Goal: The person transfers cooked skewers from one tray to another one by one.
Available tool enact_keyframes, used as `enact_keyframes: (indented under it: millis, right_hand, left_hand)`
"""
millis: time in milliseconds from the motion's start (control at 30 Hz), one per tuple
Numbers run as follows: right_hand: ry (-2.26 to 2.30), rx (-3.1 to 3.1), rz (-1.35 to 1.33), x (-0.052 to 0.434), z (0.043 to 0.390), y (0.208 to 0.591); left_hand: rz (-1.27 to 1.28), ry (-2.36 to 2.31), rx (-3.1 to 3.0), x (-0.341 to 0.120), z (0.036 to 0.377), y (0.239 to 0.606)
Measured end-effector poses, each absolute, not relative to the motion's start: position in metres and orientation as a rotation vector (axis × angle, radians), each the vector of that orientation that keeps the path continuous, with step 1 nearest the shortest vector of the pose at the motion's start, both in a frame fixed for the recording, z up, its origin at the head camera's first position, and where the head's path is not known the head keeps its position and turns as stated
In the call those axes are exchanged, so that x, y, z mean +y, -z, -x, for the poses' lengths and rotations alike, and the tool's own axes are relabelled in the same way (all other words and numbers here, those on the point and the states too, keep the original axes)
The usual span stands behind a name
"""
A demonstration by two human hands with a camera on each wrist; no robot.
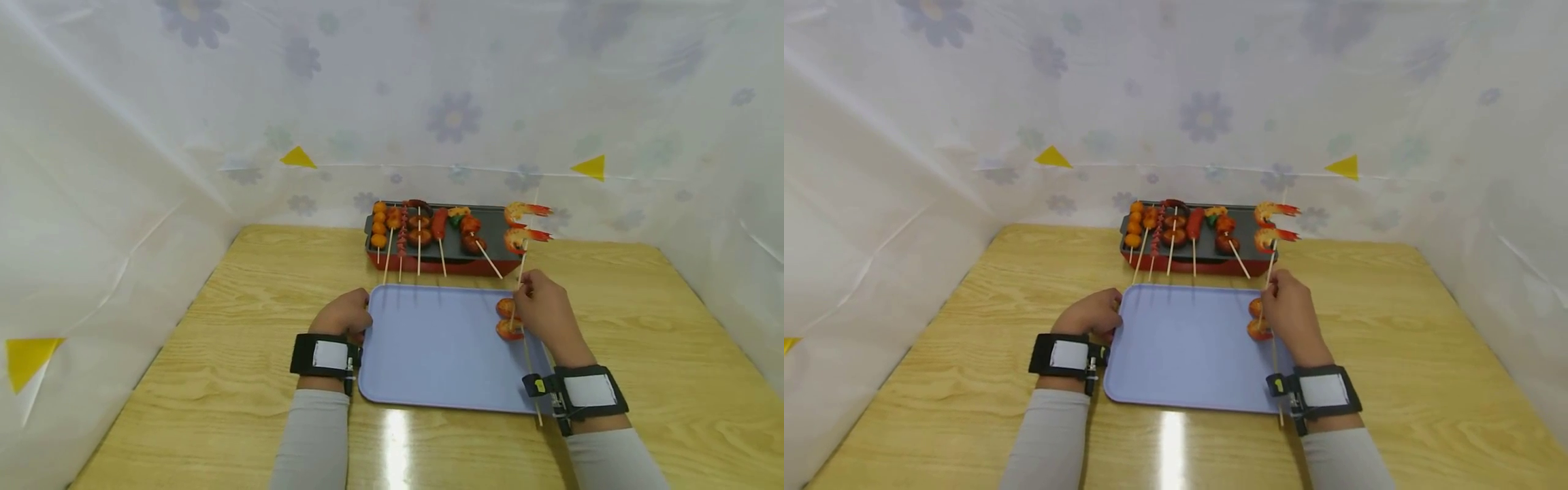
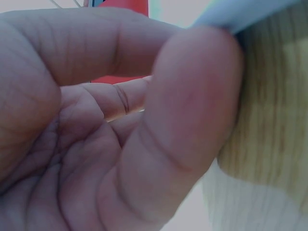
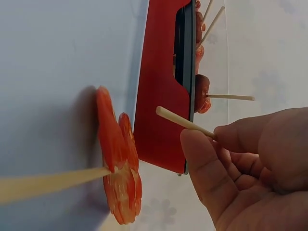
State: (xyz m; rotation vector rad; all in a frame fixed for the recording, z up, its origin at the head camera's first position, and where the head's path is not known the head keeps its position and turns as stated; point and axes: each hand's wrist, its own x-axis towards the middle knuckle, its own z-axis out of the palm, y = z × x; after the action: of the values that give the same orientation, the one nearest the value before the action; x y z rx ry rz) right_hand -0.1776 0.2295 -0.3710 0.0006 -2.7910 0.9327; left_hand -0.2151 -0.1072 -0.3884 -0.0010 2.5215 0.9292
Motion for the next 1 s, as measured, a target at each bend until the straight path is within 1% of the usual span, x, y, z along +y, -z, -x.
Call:
enact_keyframes:
  millis: [267,767,1000]
  right_hand:
    - [-0.832,-2.834,-0.073,0.233,0.159,0.370]
    - [-0.751,-3.004,-0.038,0.231,0.110,0.367]
    - [-0.776,-3.069,-0.016,0.231,0.099,0.373]
  left_hand:
    - [-0.009,-0.902,2.529,-0.105,0.214,0.387]
    - [-0.003,-0.910,2.519,-0.107,0.215,0.388]
    - [-0.051,-0.878,2.543,-0.108,0.216,0.388]
